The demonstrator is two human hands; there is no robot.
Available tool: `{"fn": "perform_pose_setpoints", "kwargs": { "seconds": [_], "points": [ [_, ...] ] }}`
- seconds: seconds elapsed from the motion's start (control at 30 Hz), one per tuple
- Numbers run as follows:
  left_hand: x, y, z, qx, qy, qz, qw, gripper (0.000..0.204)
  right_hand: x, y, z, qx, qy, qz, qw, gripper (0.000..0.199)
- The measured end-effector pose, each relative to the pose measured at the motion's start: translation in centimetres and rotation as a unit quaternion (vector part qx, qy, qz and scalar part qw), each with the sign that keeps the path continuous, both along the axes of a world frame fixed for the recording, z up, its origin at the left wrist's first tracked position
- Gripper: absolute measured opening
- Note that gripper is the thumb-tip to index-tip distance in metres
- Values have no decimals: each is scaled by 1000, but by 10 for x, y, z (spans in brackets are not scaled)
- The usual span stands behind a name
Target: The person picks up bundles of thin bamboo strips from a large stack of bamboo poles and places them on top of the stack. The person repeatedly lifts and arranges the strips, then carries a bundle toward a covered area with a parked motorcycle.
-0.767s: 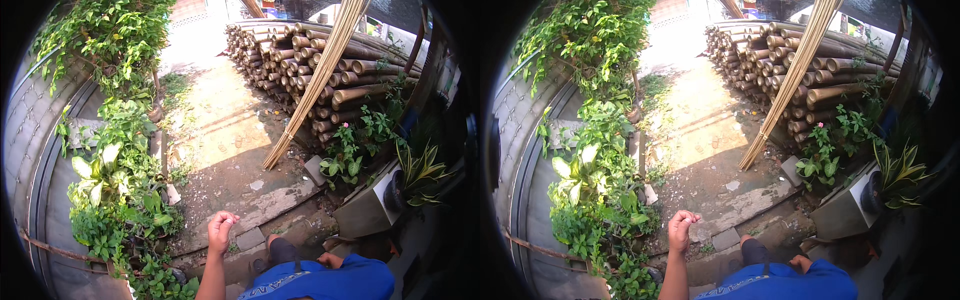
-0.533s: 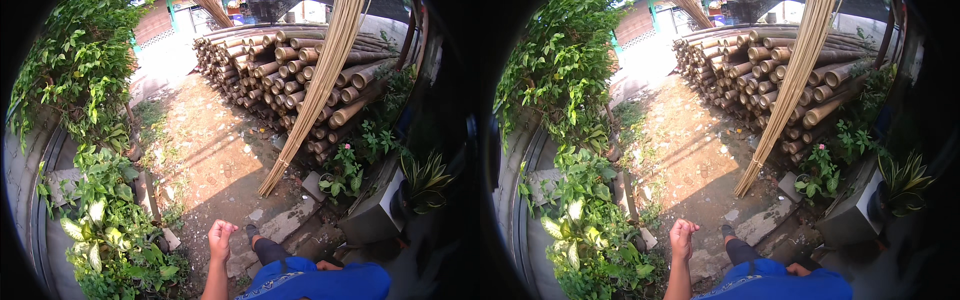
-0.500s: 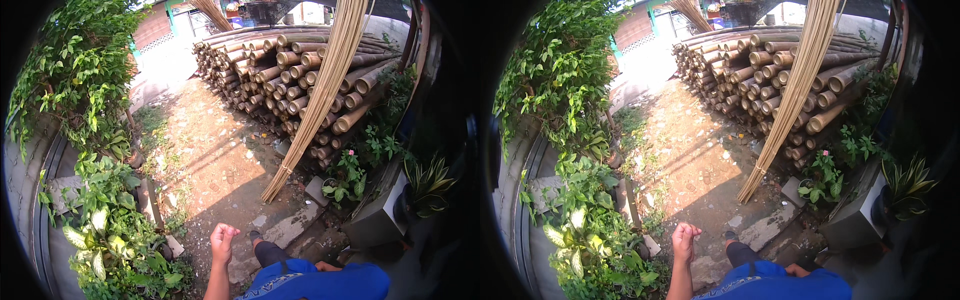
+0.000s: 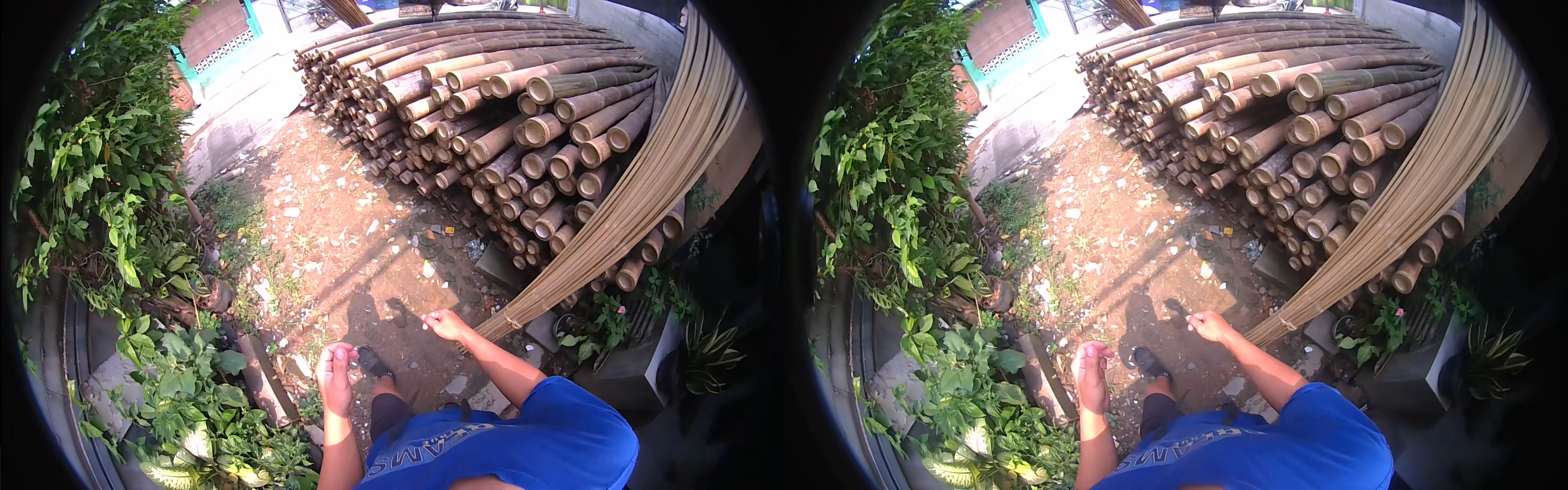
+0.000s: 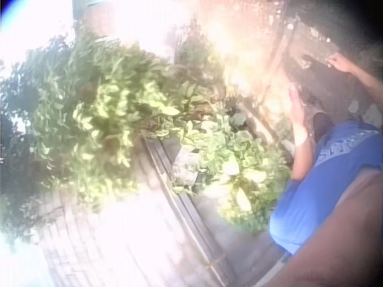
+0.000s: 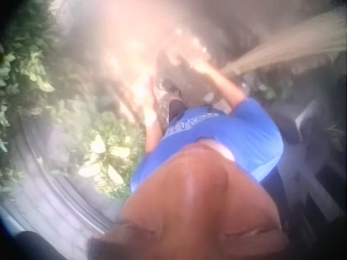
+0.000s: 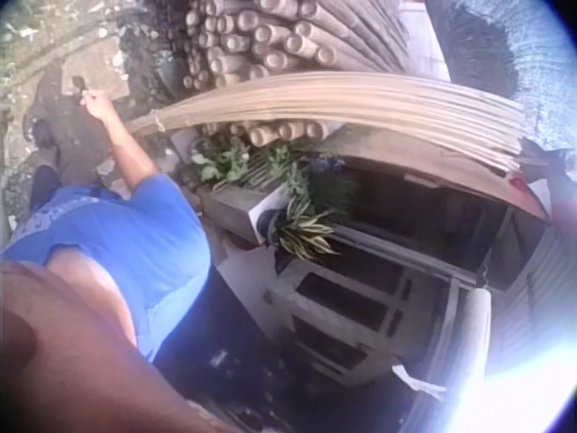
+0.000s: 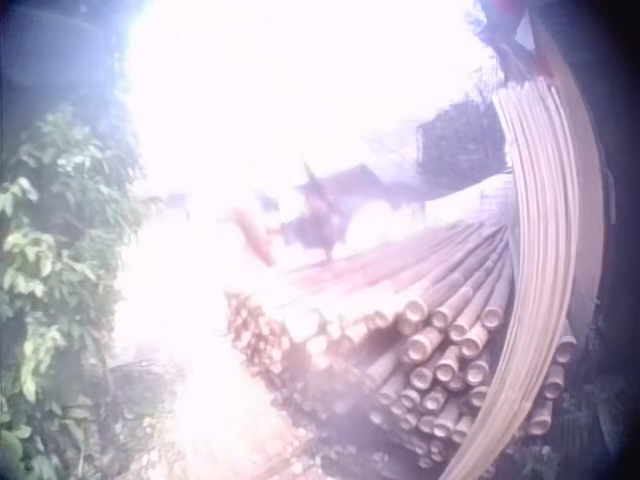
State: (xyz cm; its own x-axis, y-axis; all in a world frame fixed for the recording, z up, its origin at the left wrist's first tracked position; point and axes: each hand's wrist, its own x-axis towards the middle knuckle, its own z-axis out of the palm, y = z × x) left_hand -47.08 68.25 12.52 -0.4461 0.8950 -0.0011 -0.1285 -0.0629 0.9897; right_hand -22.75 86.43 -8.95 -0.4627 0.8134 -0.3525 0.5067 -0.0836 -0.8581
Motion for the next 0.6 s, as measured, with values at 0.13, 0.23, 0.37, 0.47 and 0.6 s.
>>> {"fn": "perform_pose_setpoints", "kwargs": {
  "seconds": [0.13,0.23,0.37,0.47,0.6],
  "points": [
    [-93,95,-39,-47,-29,-27,998,29,-16,48,-126,-36,-180,15,983,45],
    [-188,168,-64,-74,-84,-69,991,29,85,35,-268,-34,-460,58,885,51],
    [-300,275,-17,-98,-25,-80,992,32,-10,92,-236,-157,-357,28,920,46],
    [-354,389,15,-75,10,-106,991,33,-82,134,-157,-161,-309,5,937,47],
    [-408,538,26,-41,8,-145,989,35,-189,266,-100,-190,-246,-125,942,56]
  ]
}}
